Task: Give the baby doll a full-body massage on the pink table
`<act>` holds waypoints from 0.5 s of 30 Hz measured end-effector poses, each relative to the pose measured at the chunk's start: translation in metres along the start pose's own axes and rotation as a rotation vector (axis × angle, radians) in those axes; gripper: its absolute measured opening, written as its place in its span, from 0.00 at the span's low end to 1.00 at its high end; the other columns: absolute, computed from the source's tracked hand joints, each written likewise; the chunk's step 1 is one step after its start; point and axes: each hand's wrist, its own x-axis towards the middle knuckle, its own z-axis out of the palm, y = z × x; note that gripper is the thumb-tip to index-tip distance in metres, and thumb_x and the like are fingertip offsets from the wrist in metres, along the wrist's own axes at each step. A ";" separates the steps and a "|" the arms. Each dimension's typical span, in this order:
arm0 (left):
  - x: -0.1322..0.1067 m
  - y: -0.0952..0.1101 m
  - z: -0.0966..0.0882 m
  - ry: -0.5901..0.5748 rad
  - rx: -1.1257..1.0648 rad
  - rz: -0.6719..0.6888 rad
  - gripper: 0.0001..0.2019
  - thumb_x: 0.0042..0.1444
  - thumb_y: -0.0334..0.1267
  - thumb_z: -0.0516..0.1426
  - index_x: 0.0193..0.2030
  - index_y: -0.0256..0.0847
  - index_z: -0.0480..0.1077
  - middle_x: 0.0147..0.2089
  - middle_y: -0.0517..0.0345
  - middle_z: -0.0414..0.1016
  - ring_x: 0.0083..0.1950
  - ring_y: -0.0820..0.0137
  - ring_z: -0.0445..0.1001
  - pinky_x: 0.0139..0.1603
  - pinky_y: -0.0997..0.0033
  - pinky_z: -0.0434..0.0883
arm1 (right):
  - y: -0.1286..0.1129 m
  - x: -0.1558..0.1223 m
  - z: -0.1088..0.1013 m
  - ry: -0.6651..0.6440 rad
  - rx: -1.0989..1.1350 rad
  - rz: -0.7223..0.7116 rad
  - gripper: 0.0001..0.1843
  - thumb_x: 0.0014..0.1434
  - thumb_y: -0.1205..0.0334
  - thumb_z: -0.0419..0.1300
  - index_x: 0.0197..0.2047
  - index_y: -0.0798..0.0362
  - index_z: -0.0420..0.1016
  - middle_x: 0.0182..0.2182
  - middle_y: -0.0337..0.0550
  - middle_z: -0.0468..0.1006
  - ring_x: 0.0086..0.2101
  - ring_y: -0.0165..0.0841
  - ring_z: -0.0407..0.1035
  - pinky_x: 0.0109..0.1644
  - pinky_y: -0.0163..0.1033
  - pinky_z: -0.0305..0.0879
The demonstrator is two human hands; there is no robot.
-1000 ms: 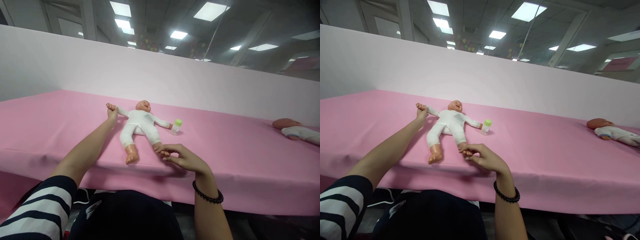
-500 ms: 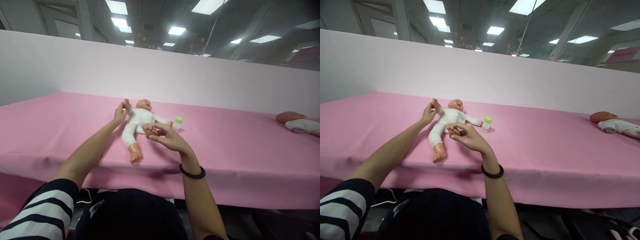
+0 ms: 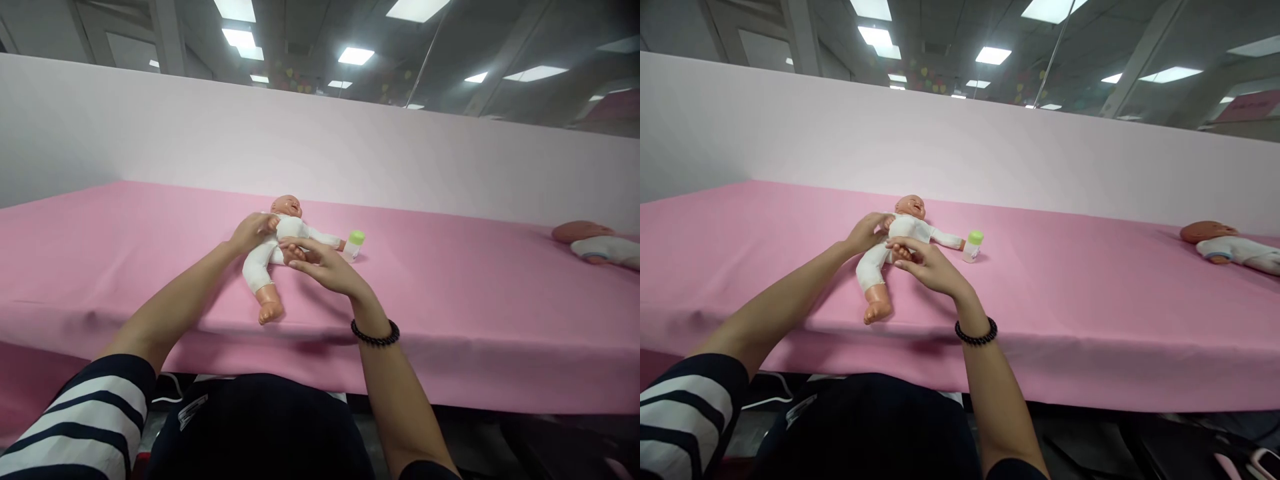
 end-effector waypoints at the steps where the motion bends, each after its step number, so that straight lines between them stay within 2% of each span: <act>1: -0.001 0.005 0.000 -0.073 0.027 0.065 0.17 0.59 0.36 0.61 0.56 0.42 0.76 0.55 0.48 0.81 0.59 0.55 0.77 0.66 0.53 0.71 | 0.002 0.007 0.003 -0.012 -0.018 -0.011 0.22 0.70 0.53 0.63 0.64 0.47 0.78 0.56 0.49 0.80 0.55 0.42 0.75 0.63 0.53 0.74; 2: -0.001 0.007 -0.001 -0.098 0.041 0.092 0.18 0.59 0.36 0.60 0.56 0.43 0.76 0.55 0.48 0.81 0.59 0.55 0.77 0.66 0.53 0.70 | 0.004 0.012 0.004 -0.028 -0.034 -0.019 0.21 0.69 0.54 0.63 0.63 0.48 0.78 0.56 0.49 0.80 0.55 0.42 0.74 0.63 0.53 0.74; 4: -0.002 0.004 -0.004 -0.035 0.033 0.047 0.17 0.61 0.36 0.59 0.57 0.42 0.75 0.55 0.49 0.81 0.57 0.56 0.77 0.65 0.53 0.71 | 0.003 0.011 0.003 -0.053 -0.051 -0.020 0.20 0.70 0.55 0.63 0.62 0.48 0.78 0.54 0.48 0.80 0.54 0.41 0.74 0.62 0.53 0.74; 7: 0.001 -0.017 -0.010 0.190 -0.051 -0.188 0.15 0.61 0.37 0.60 0.55 0.42 0.71 0.54 0.47 0.80 0.56 0.56 0.78 0.62 0.54 0.73 | -0.005 -0.012 -0.009 -0.128 -0.033 0.004 0.21 0.70 0.53 0.63 0.63 0.48 0.78 0.48 0.46 0.81 0.48 0.38 0.76 0.57 0.49 0.76; 11: 0.003 -0.055 -0.019 0.539 -0.202 -0.583 0.17 0.60 0.37 0.62 0.54 0.42 0.66 0.52 0.43 0.75 0.59 0.51 0.77 0.63 0.47 0.72 | -0.017 -0.053 -0.026 -0.408 -0.060 0.088 0.17 0.71 0.55 0.62 0.59 0.48 0.80 0.43 0.44 0.82 0.42 0.35 0.76 0.48 0.40 0.77; 13: 0.001 -0.072 -0.022 0.602 -0.241 -0.741 0.17 0.58 0.36 0.63 0.52 0.43 0.64 0.49 0.44 0.73 0.60 0.49 0.76 0.65 0.43 0.71 | -0.018 -0.067 -0.025 -0.422 -0.094 0.121 0.14 0.71 0.57 0.60 0.57 0.49 0.80 0.44 0.44 0.82 0.41 0.34 0.76 0.47 0.40 0.76; 14: -0.001 -0.078 -0.024 0.609 -0.248 -0.786 0.17 0.57 0.35 0.63 0.51 0.43 0.63 0.48 0.45 0.71 0.60 0.49 0.75 0.65 0.41 0.70 | -0.018 -0.071 -0.023 -0.397 -0.109 0.128 0.14 0.72 0.57 0.59 0.56 0.48 0.81 0.44 0.44 0.82 0.42 0.35 0.77 0.49 0.40 0.77; 15: -0.002 -0.084 -0.025 0.596 -0.244 -0.765 0.18 0.57 0.34 0.63 0.51 0.44 0.62 0.48 0.46 0.71 0.60 0.48 0.75 0.65 0.39 0.71 | -0.018 -0.075 -0.019 -0.366 -0.120 0.131 0.13 0.72 0.58 0.59 0.55 0.48 0.81 0.44 0.44 0.82 0.44 0.36 0.77 0.51 0.41 0.77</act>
